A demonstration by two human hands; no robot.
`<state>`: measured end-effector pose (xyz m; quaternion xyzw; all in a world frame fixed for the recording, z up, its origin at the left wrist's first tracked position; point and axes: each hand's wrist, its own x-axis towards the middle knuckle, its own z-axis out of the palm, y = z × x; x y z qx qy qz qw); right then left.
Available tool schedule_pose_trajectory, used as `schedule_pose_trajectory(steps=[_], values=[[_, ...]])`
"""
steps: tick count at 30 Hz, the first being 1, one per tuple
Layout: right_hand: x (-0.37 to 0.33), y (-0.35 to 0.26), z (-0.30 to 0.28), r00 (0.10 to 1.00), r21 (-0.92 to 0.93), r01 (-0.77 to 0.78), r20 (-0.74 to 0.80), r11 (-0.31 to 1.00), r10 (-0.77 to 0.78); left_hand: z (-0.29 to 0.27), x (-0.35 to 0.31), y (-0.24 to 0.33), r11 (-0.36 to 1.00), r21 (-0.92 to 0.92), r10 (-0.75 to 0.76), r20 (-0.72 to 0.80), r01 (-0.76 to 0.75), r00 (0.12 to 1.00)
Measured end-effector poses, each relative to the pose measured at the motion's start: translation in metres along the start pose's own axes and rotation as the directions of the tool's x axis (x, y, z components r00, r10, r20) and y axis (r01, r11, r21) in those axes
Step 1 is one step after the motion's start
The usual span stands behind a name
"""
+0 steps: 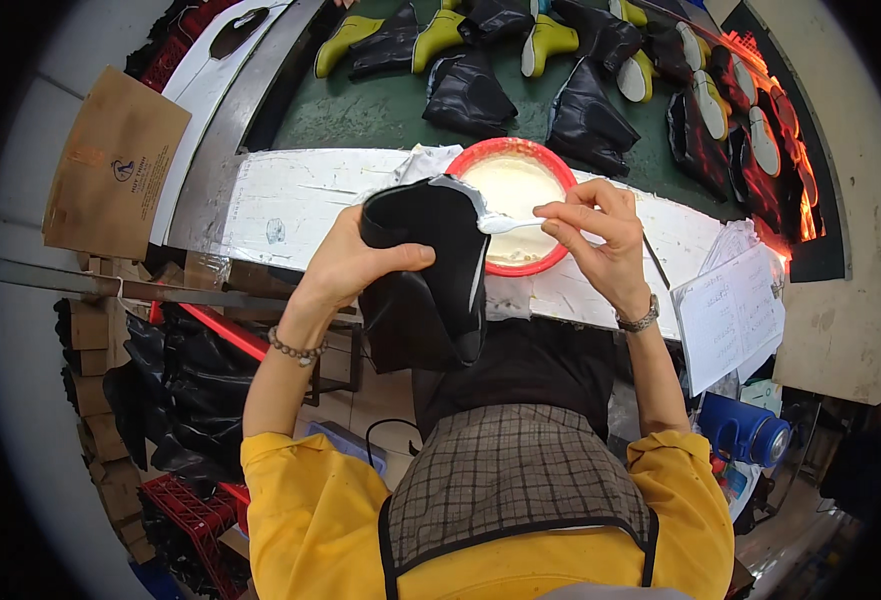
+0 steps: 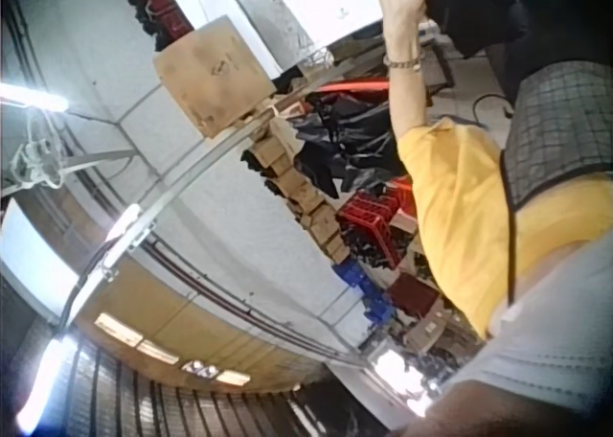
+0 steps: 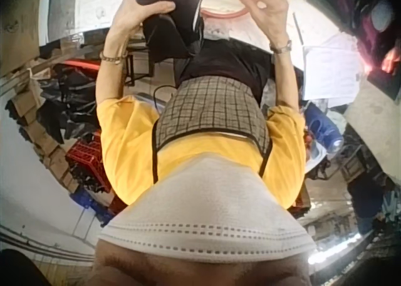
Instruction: The recorder is applying glue to the edges of black shoe uppers using a small brush at a factory workstation.
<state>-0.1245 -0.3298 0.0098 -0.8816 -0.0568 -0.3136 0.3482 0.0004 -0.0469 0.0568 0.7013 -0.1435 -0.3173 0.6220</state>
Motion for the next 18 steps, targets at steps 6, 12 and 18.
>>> schedule_pose_trajectory(steps=[6, 12, 18], values=[[0.001, -0.006, 0.005, 0.999, 0.039, -0.003, 0.034, 0.999, 0.001, 0.003, 0.002, 0.006, 0.993, 0.090, -0.068, -0.057, 0.073, 0.996], [0.015, -0.009, 0.009, 1.000, 0.009, 0.002, -0.021, 1.000, -0.002, 0.007, -0.004, 0.010, 0.994, 0.097, -0.052, -0.055, 0.057, 0.997], [0.009, -0.019, 0.009, 0.998, 0.031, 0.057, 0.012, 0.998, -0.057, 0.002, -0.007, 0.020, 0.992, -0.065, 0.094, -0.204, -0.109, 0.974]])
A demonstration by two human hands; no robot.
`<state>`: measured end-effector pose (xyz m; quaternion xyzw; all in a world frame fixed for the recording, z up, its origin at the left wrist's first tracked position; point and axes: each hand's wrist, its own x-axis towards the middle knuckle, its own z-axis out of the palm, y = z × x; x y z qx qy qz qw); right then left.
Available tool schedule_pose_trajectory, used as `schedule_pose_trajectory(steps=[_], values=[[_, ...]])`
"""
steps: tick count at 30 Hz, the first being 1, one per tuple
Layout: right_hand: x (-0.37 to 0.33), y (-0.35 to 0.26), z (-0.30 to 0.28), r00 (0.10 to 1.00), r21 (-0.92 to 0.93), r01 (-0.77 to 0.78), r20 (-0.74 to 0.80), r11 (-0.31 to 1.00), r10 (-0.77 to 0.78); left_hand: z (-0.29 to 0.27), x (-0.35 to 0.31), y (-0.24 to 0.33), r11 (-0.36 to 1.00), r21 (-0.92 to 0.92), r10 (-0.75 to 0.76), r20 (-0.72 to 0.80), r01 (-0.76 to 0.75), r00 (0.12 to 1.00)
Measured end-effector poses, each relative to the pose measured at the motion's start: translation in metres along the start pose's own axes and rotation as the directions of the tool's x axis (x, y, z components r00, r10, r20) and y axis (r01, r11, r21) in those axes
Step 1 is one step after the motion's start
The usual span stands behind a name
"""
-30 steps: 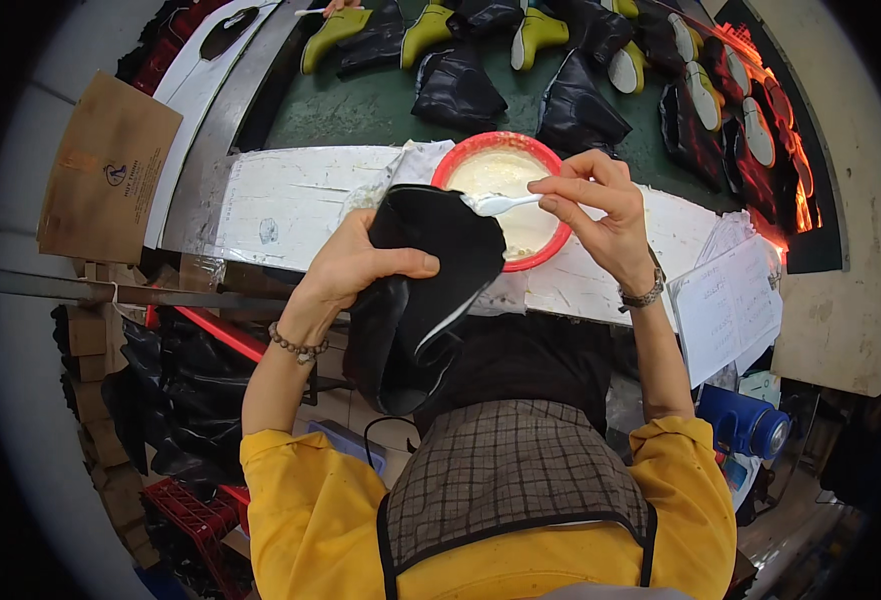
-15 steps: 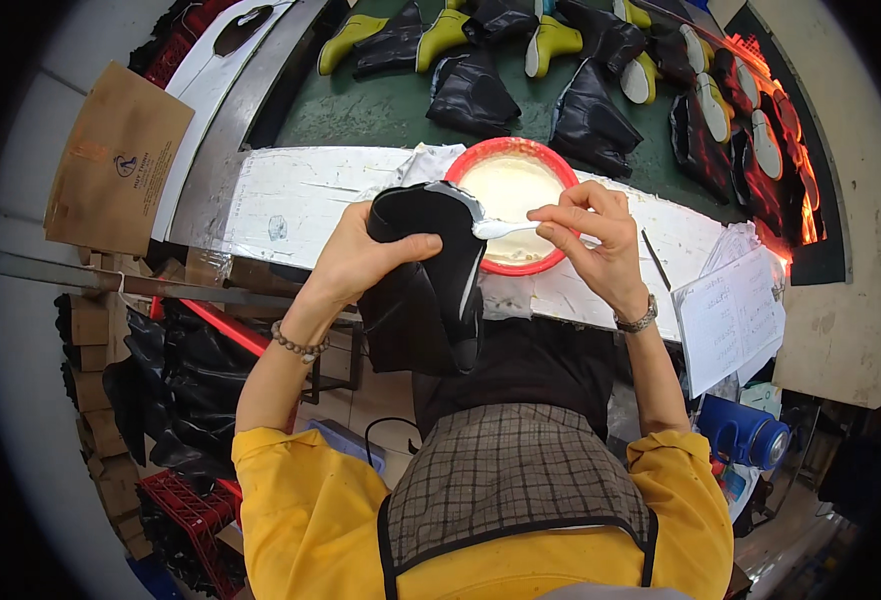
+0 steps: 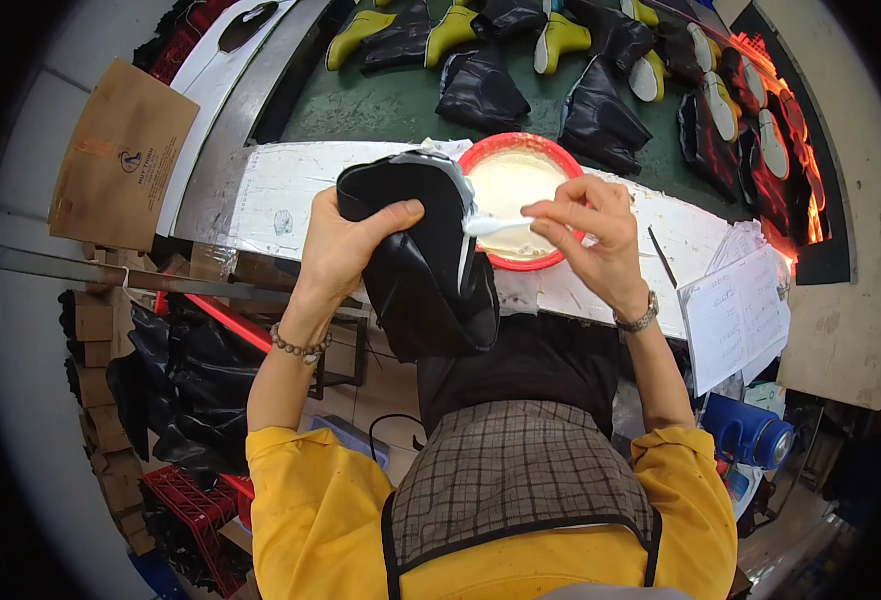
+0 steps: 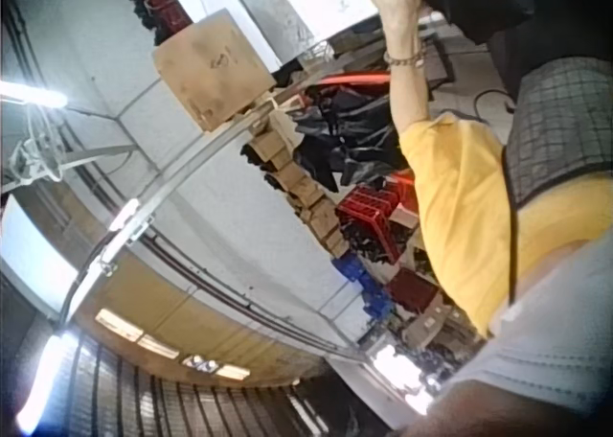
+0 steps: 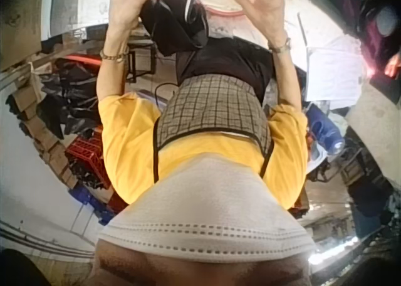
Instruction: The recorder is applying glue to the edges of black shoe uppers using a small brush at a factory workstation.
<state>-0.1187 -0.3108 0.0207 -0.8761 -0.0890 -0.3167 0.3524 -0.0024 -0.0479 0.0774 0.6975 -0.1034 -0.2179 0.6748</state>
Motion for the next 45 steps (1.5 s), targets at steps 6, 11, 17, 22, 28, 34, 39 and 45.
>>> schedule_pose_trajectory(steps=[6, 11, 17, 22, 28, 34, 39, 45], values=[[-0.008, 0.007, 0.004, 0.975, 0.172, -0.216, -0.020, 0.961, 0.222, -0.012, 0.017, 0.004, 0.979, 0.190, 0.089, -0.058, -0.077, 0.994], [-0.027, 0.046, -0.013, 0.927, -0.414, -0.322, 0.044, 0.851, 0.373, -0.040, 0.071, -0.013, 0.916, 0.389, 0.127, -0.066, -0.092, 0.990], [-0.039, 0.049, -0.016, 0.930, -0.487, -0.301, 0.040, 0.820, 0.366, -0.098, 0.076, -0.102, 0.651, 0.705, 0.340, 0.058, -0.279, 0.939], [-0.043, 0.048, -0.018, 0.891, -0.372, -0.420, 0.004, 0.828, 0.454, -0.090, 0.031, -0.129, 0.357, 0.917, 0.144, 0.132, -0.176, 0.981], [-0.049, 0.057, -0.016, 0.882, -0.279, -0.457, -0.022, 0.844, 0.470, -0.092, 0.027, -0.129, 0.446, 0.878, 0.255, 0.060, -0.172, 0.965], [-0.040, 0.045, -0.017, 0.908, -0.061, -0.418, -0.063, 0.907, 0.414, -0.051, -0.007, -0.092, 0.429, 0.839, 0.439, 0.131, -0.335, 0.889], [-0.016, 0.013, -0.005, 0.941, 0.204, -0.334, 0.021, 0.920, 0.337, -0.017, -0.029, -0.070, 0.359, 0.798, 0.495, 0.276, -0.483, 0.824], [-0.013, 0.031, -0.012, 0.927, 0.222, -0.346, -0.070, 0.912, 0.369, -0.012, -0.039, -0.073, 0.416, 0.588, 0.611, 0.384, -0.693, 0.693]])
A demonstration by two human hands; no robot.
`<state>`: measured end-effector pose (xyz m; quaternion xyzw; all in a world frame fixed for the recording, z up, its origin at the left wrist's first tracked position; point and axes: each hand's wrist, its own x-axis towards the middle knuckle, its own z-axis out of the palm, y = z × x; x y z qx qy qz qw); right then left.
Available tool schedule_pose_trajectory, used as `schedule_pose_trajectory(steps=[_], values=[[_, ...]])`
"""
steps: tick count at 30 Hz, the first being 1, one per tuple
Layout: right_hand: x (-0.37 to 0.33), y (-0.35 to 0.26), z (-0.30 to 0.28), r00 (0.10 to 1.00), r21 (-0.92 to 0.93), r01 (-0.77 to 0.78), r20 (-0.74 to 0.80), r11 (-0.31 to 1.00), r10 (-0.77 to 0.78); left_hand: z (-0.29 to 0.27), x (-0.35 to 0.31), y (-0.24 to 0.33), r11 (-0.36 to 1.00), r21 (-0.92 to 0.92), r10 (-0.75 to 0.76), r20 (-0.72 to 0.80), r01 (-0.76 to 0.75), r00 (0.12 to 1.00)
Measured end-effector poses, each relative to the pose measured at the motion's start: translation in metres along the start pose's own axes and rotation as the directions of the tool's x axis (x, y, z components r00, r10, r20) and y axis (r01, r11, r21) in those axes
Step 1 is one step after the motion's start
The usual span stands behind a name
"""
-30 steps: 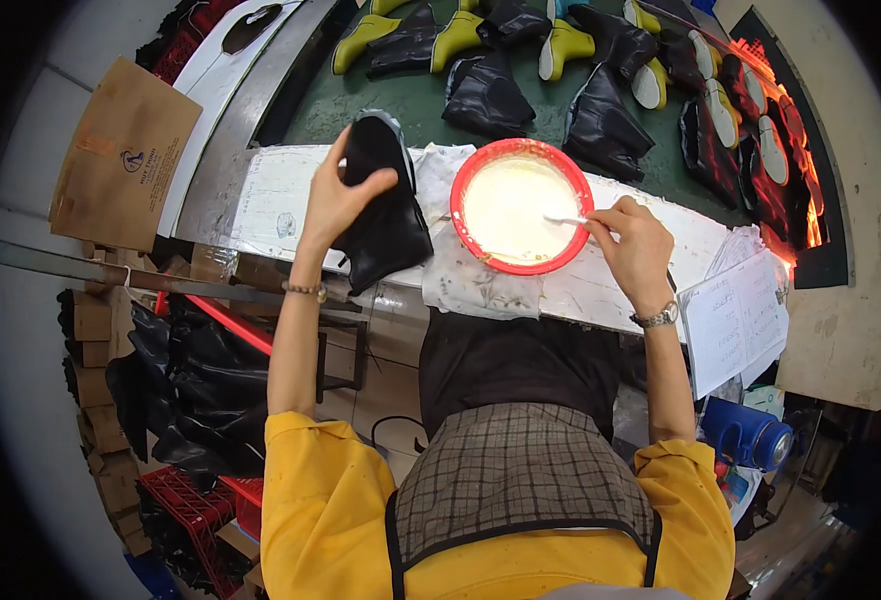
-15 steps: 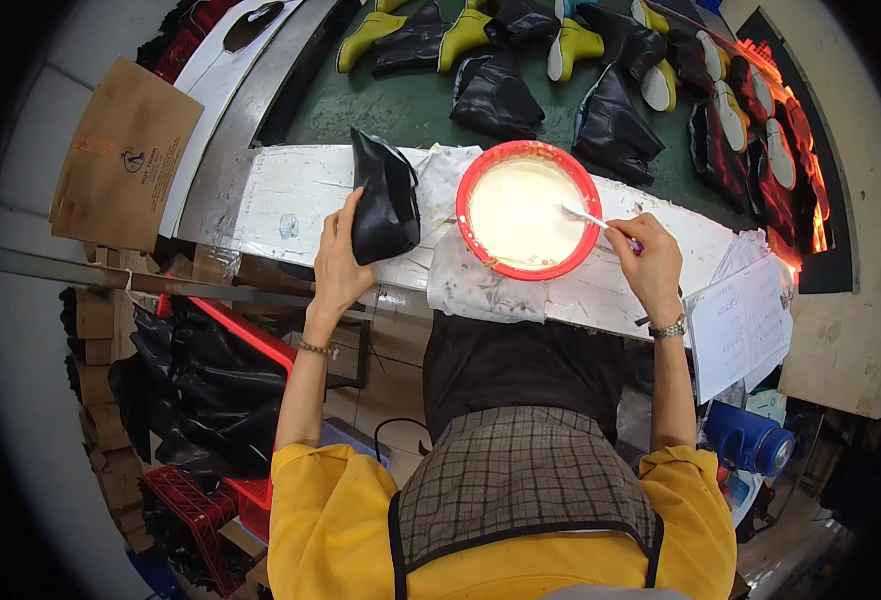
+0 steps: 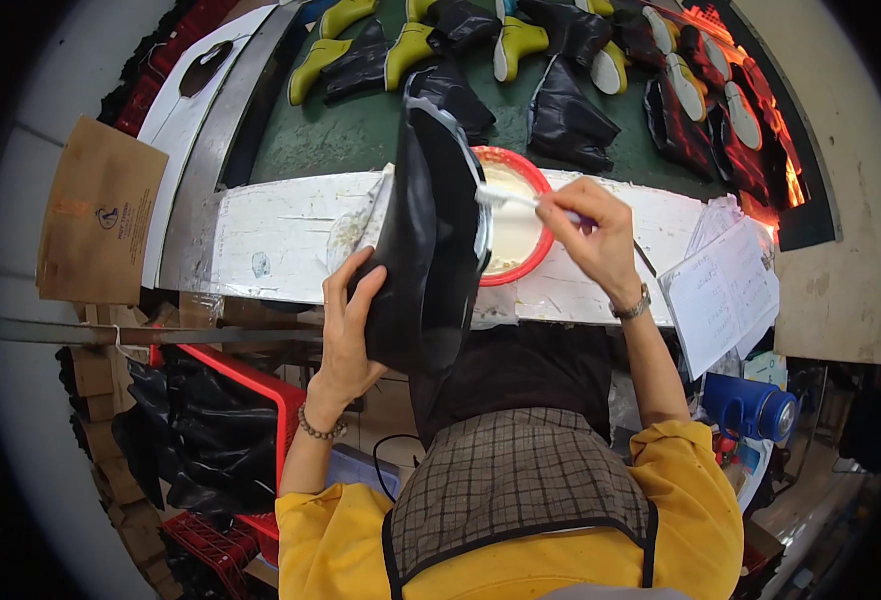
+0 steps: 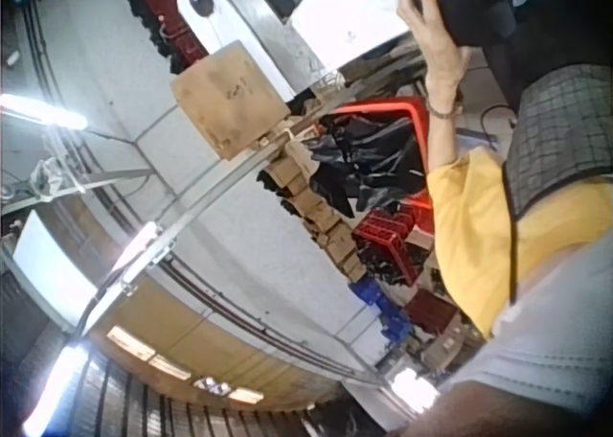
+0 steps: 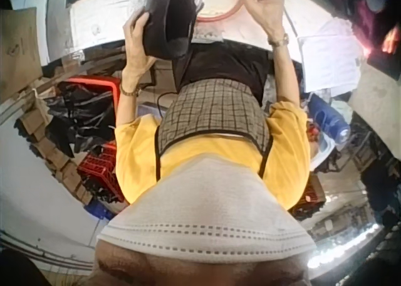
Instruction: The recorder is applying glue to the edges of black shoe uppers using a small brush at a factory workstation.
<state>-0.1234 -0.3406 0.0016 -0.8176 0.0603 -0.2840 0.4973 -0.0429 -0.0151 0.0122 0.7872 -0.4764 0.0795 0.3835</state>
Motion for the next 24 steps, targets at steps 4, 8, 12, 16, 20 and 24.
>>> schedule_pose_trajectory(steps=[4, 8, 12, 16, 20, 24], values=[[0.022, 0.005, -0.003, 0.992, -0.032, 0.097, -0.072, 0.995, -0.099, 0.004, -0.001, 0.000, 0.996, -0.047, 0.075, -0.021, -0.076, 0.997], [0.013, -0.001, 0.001, 0.990, 0.040, 0.137, -0.036, 0.990, -0.136, 0.006, 0.014, 0.006, 1.000, 0.017, 0.007, -0.106, -0.005, 0.994], [-0.010, -0.010, 0.005, 0.991, 0.098, 0.136, 0.002, 0.986, -0.137, 0.011, 0.023, 0.005, 0.997, 0.058, -0.032, -0.138, 0.041, 0.990], [-0.012, -0.013, -0.002, 0.993, 0.079, 0.114, 0.020, 0.990, -0.116, 0.009, 0.029, 0.006, 0.992, 0.127, -0.006, -0.091, 0.017, 0.996], [-0.003, -0.013, -0.001, 0.965, -0.010, 0.261, -0.019, 0.965, -0.261, 0.011, 0.038, 0.006, 0.995, 0.089, -0.023, -0.139, 0.035, 0.990], [-0.012, -0.017, 0.001, 0.949, -0.056, 0.314, 0.029, 0.948, -0.313, 0.012, 0.046, 0.003, 0.996, 0.076, -0.019, -0.210, 0.035, 0.978]])
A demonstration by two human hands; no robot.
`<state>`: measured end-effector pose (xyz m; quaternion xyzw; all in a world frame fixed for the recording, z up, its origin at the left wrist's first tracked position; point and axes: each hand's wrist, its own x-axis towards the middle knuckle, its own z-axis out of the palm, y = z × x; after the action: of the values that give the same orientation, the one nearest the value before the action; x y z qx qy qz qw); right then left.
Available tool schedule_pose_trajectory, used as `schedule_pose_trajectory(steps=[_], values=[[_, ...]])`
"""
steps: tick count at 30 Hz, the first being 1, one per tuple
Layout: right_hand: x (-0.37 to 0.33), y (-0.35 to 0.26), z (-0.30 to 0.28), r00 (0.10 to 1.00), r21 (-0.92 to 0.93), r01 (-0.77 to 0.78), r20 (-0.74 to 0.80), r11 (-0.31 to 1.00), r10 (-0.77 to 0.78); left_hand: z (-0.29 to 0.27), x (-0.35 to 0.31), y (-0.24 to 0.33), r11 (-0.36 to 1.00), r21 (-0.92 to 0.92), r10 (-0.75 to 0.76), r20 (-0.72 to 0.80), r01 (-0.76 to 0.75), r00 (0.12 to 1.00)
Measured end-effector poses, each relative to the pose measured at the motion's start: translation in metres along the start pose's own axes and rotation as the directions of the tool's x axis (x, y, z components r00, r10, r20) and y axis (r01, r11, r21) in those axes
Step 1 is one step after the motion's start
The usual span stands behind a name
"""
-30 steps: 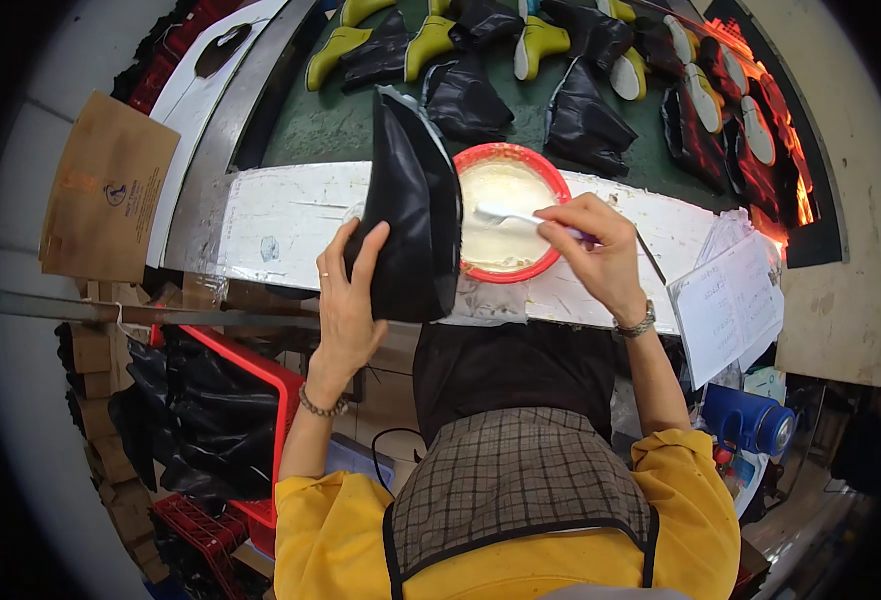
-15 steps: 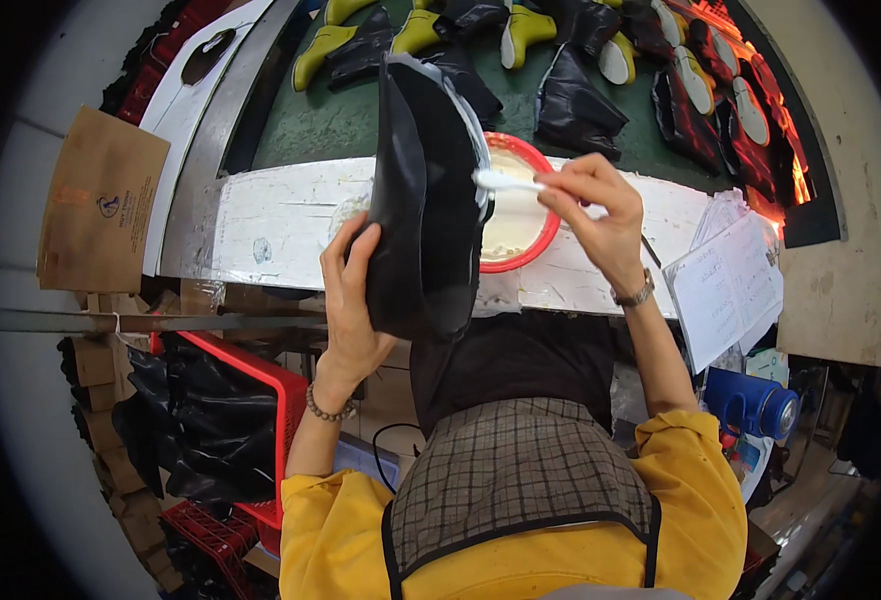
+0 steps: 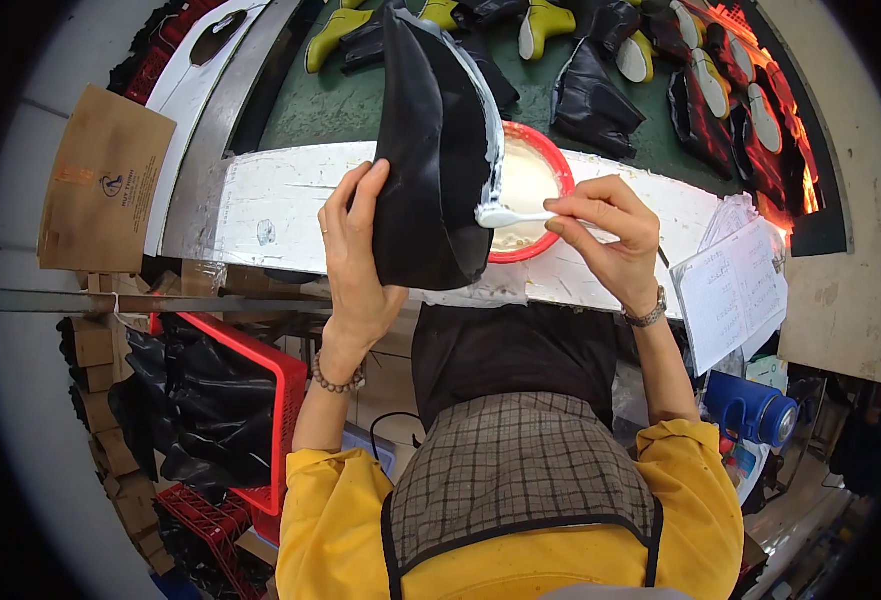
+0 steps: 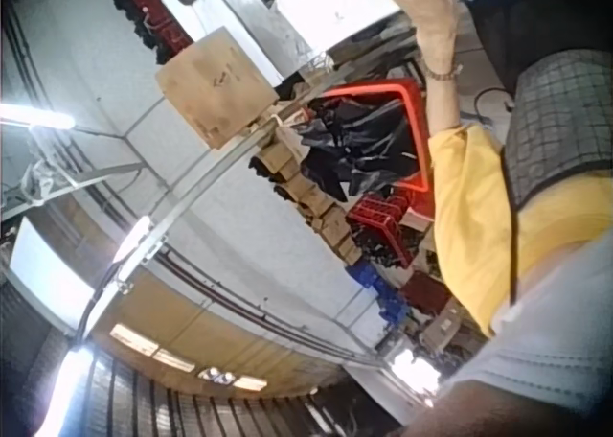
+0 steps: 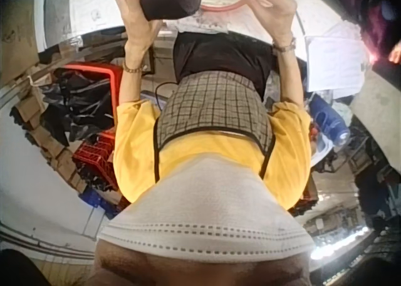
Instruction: The recorder is applying glue to the edges of black shoe uppers using a small brush at a factory workstation.
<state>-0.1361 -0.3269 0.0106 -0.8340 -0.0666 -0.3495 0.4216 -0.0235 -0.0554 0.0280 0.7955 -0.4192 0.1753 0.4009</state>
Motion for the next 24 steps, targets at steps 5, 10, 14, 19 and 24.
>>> schedule_pose_trajectory(steps=[5, 10, 14, 19, 24], values=[[-0.010, -0.016, 0.003, 0.995, 0.064, -0.045, 0.092, 0.997, 0.039, 0.006, 0.008, 0.000, 0.998, 0.047, 0.036, -0.124, -0.030, 0.992], [-0.013, -0.028, 0.001, 0.959, 0.148, -0.252, 0.171, 0.956, 0.226, 0.007, 0.000, -0.010, 0.984, 0.174, 0.050, -0.077, -0.036, 0.996], [-0.003, 0.007, -0.009, 0.958, -0.148, -0.262, 0.084, 0.954, 0.276, -0.011, -0.004, -0.025, 0.970, -0.196, -0.150, -0.034, 0.141, 0.988], [-0.003, 0.055, -0.020, 0.959, -0.595, 0.004, 0.231, 0.804, 0.165, -0.054, -0.050, -0.059, 0.594, -0.431, -0.623, 0.288, 0.680, 0.727], [0.018, 0.031, -0.025, 0.975, -0.005, -0.202, 0.096, 0.979, 0.202, -0.067, -0.071, -0.072, 0.175, -0.640, -0.592, 0.539, 0.748, 0.600]])
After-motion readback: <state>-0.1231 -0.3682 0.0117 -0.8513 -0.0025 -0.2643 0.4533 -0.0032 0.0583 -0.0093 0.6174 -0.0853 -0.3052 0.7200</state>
